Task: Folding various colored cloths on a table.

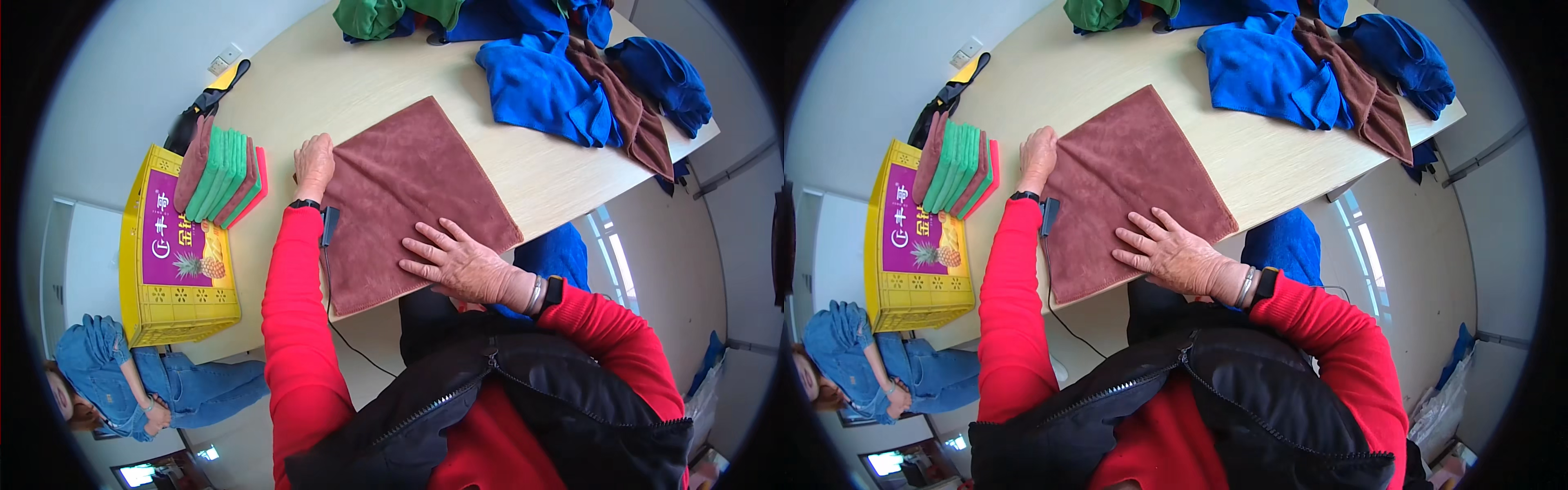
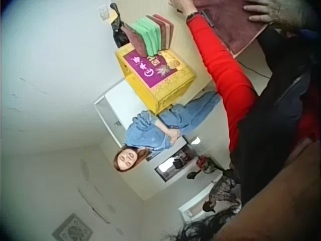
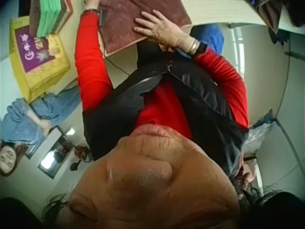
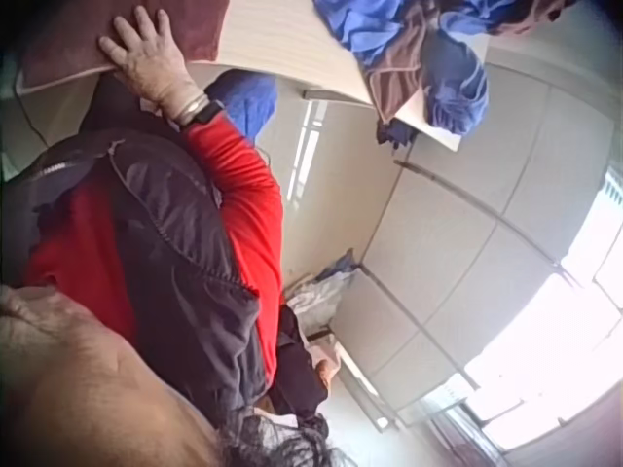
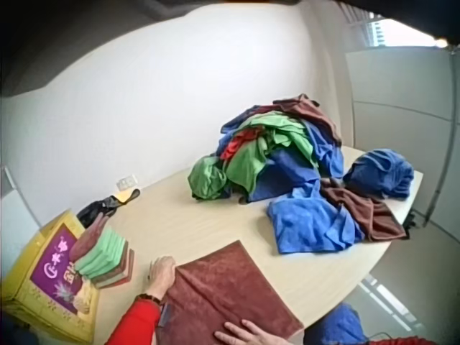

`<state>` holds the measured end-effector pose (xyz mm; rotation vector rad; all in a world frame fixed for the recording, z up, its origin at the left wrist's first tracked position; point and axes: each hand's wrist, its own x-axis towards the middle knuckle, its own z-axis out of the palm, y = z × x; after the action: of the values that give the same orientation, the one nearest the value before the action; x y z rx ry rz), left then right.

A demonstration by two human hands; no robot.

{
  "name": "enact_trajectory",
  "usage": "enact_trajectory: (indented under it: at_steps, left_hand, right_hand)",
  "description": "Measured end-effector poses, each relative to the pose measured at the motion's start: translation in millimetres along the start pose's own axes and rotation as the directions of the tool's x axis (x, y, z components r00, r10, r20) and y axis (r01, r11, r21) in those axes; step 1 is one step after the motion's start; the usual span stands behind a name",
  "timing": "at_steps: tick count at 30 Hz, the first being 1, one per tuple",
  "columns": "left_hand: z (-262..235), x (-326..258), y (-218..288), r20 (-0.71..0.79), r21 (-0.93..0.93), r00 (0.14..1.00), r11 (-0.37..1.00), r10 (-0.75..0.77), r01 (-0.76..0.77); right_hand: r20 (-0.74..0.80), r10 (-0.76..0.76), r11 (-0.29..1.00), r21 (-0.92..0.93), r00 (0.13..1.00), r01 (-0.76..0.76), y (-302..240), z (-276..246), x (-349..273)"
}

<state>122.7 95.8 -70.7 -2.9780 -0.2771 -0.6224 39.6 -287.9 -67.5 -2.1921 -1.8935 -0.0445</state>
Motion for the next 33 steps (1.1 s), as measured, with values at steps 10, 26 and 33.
enact_trajectory:
  at_steps: [10, 26, 33]
  left_hand:
    - [3.3, 14.4, 19.5, -0.107, -0.315, 0.983, 0.933, 0.147, -0.174]
    - [10.4, 29.7, 80.2, 0.035, -0.380, 0.999, 0.925, -0.005, 0.017]
    - [10.7, 27.0, 85.5, 0.043, -0.314, 0.999, 0.948, -0.031, 0.043]
  right_hand:
    - [-0.064, -0.063, 0.998, -0.004, 0.996, 0.063, -12.4, -13.5, 10.8]
    - [-0.012, -0.009, 1.000, -0.012, 1.000, 0.009, -22.5, -15.5, 9.5]
    - [-0.017, -0.015, 1.000, -0.017, 1.000, 0.015, -23.2, -14.8, 9.1]
